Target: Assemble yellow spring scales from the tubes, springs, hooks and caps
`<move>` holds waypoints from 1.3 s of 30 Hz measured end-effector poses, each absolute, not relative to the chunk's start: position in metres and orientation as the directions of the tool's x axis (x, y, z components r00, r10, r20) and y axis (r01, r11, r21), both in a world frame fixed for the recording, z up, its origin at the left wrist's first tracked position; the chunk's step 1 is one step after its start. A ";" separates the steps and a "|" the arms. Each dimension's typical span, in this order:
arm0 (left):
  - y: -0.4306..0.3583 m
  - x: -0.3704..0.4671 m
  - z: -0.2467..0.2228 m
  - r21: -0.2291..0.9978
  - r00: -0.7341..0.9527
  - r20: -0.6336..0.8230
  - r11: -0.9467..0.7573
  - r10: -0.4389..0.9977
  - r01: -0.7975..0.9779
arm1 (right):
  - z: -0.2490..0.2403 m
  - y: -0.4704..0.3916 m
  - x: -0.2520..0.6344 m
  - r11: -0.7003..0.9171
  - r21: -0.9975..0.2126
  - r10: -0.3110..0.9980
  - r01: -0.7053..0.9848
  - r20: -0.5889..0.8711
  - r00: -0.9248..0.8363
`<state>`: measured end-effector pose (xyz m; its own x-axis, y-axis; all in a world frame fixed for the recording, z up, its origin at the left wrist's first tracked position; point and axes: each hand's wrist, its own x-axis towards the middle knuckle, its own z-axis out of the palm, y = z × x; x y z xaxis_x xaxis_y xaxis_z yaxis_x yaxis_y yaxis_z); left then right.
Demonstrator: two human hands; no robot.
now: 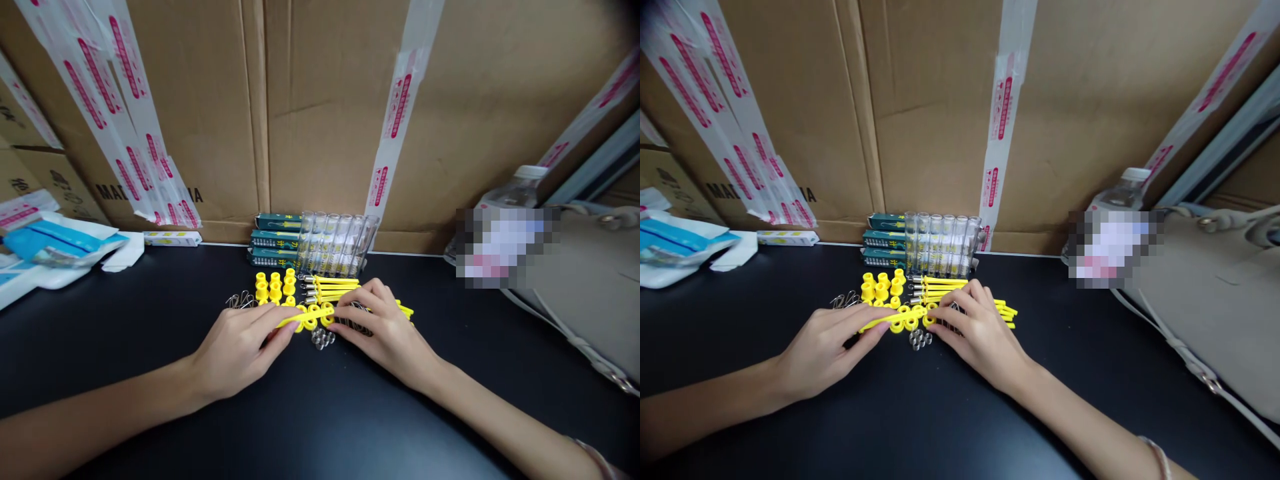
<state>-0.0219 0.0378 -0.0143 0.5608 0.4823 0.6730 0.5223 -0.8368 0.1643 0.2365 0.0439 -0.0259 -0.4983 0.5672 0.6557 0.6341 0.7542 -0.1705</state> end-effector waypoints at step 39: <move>0.038 -0.020 -0.011 0.116 0.629 0.647 -0.871 0.431 0.478 | -0.025 0.021 0.228 0.767 -0.496 0.623 0.407 0.727 -0.289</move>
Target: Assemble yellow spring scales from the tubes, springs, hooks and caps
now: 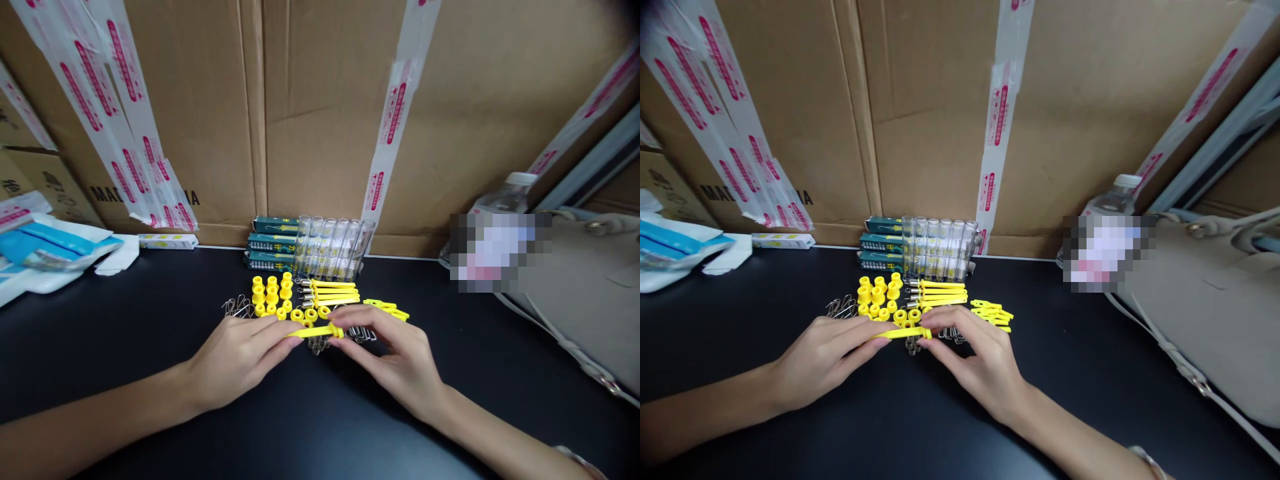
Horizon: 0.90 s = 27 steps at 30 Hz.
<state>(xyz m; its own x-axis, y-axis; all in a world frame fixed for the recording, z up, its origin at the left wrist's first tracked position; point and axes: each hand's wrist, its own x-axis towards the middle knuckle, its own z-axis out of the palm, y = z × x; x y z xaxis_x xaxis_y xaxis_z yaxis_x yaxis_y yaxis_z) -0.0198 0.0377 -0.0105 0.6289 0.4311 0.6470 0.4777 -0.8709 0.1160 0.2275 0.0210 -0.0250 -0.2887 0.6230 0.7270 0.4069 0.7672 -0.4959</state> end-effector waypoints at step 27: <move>0.039 -0.021 -0.012 0.108 0.700 0.586 -0.895 0.409 0.432 | -0.023 0.015 0.224 0.806 -0.434 0.576 0.403 0.730 -0.368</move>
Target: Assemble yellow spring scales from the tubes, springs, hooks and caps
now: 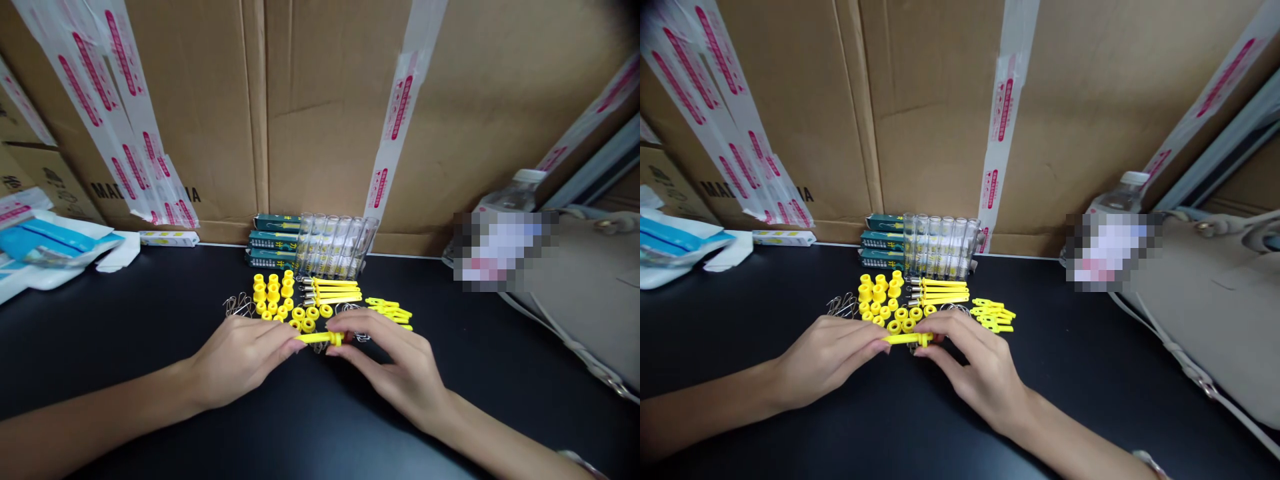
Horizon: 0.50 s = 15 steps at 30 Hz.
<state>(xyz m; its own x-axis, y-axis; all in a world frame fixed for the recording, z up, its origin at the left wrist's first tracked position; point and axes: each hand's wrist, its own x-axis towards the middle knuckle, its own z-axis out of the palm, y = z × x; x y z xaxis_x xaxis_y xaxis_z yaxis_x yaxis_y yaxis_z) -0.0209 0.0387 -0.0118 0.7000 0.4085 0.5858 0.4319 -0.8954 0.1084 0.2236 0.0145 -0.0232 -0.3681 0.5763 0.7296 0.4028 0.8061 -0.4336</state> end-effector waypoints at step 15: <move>0.037 -0.019 -0.012 -0.018 0.727 0.587 -0.892 0.356 0.451 | -0.022 0.011 0.221 0.876 -0.319 0.451 0.361 0.806 -0.384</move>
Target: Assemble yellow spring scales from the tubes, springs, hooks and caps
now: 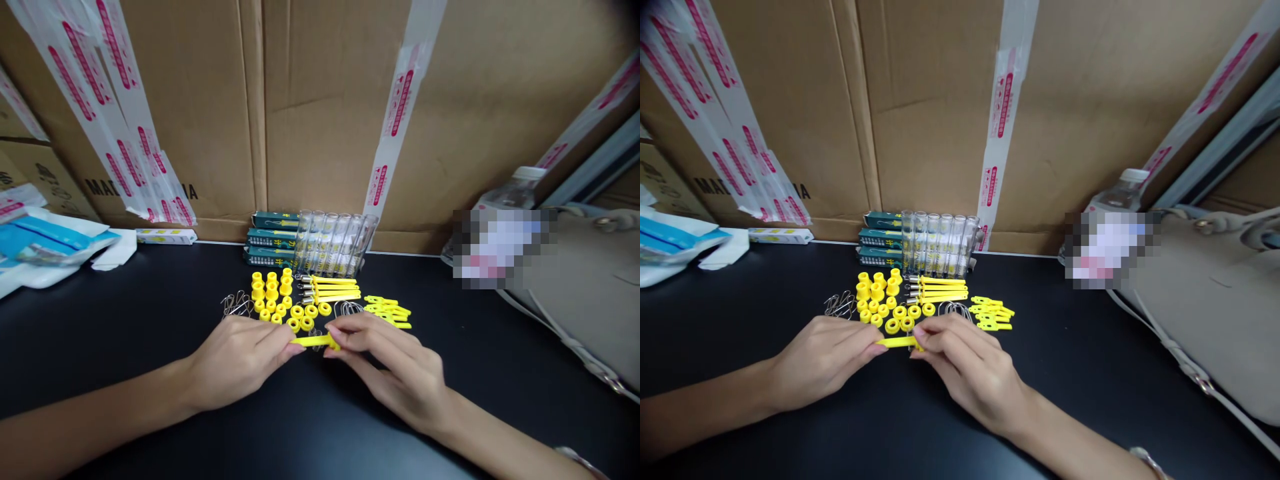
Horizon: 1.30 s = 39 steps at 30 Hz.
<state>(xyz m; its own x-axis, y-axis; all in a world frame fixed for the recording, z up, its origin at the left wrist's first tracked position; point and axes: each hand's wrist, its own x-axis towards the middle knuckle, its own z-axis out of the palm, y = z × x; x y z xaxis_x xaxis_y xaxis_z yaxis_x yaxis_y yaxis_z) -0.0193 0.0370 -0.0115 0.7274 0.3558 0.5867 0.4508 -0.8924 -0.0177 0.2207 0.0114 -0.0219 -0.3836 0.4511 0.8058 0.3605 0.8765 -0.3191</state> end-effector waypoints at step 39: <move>0.032 -0.015 -0.008 -0.071 0.731 0.568 -0.863 0.377 0.501 | -0.015 0.013 0.227 0.849 -0.425 0.528 0.314 0.685 -0.501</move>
<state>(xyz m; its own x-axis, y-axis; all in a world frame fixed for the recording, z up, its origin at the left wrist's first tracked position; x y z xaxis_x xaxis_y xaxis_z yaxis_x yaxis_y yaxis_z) -0.0148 0.0324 -0.0081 0.7311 0.3774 0.5683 0.5008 -0.8626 -0.0714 0.2265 0.0135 -0.0153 -0.5015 0.5285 0.6850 0.3145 0.8489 -0.4248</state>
